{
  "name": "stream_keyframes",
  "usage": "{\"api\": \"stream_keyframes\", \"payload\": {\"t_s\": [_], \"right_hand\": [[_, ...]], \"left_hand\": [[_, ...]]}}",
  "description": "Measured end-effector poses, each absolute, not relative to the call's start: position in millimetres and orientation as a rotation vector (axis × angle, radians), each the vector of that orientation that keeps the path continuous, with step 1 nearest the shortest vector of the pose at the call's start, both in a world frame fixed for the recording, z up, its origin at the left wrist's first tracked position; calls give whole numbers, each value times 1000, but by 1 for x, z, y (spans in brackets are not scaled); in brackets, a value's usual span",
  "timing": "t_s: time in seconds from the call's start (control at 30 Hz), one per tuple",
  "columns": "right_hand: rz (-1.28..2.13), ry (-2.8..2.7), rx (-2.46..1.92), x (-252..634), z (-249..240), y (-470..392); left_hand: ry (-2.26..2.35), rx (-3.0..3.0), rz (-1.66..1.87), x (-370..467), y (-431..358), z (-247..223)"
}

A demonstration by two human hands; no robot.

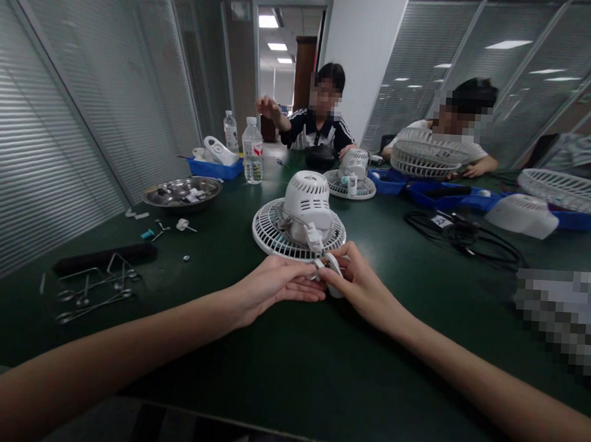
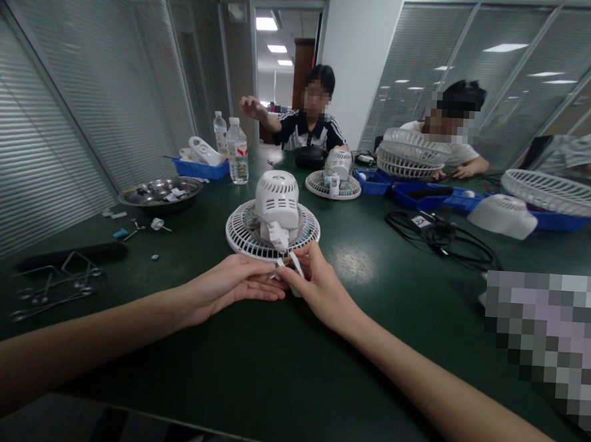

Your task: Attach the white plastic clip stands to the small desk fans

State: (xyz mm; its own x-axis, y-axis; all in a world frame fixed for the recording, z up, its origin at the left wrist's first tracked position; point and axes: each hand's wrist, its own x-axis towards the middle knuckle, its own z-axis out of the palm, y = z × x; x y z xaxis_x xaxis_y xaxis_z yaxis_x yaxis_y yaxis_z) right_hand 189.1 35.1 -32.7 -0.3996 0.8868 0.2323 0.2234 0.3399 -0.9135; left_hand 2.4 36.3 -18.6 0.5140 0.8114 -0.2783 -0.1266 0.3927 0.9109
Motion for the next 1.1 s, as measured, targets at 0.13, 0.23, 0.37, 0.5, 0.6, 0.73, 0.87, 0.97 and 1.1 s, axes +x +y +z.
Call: {"api": "stream_keyframes", "payload": {"t_s": [0.13,0.23,0.37,0.5,0.6,0.73,0.87,0.97,1.1], "right_hand": [[1100,-1825,-958,188,-35,37],[1081,-1835,-968,188,-36,38],[1064,-1862,-984,189,-35,37],[1072,-1877,-1006,189,-33,35],[1073,-1887,-1016,189,-33,34],[1056,-1910,-998,189,-32,33],[1042,-1948,-999,188,-33,33],[1035,-1925,-1017,188,-36,34],[1114,-1851,-984,189,-39,36]], "left_hand": [[860,939,687,3,36,-17],[848,952,665,1,38,-18],[857,1010,633,-1,41,-20],[852,1033,621,-3,41,-18],[854,1045,612,-3,39,-15],[835,1060,597,-2,38,-15],[771,1070,606,-1,40,-20],[729,1051,627,0,41,-23],[715,1039,645,0,40,-25]]}}
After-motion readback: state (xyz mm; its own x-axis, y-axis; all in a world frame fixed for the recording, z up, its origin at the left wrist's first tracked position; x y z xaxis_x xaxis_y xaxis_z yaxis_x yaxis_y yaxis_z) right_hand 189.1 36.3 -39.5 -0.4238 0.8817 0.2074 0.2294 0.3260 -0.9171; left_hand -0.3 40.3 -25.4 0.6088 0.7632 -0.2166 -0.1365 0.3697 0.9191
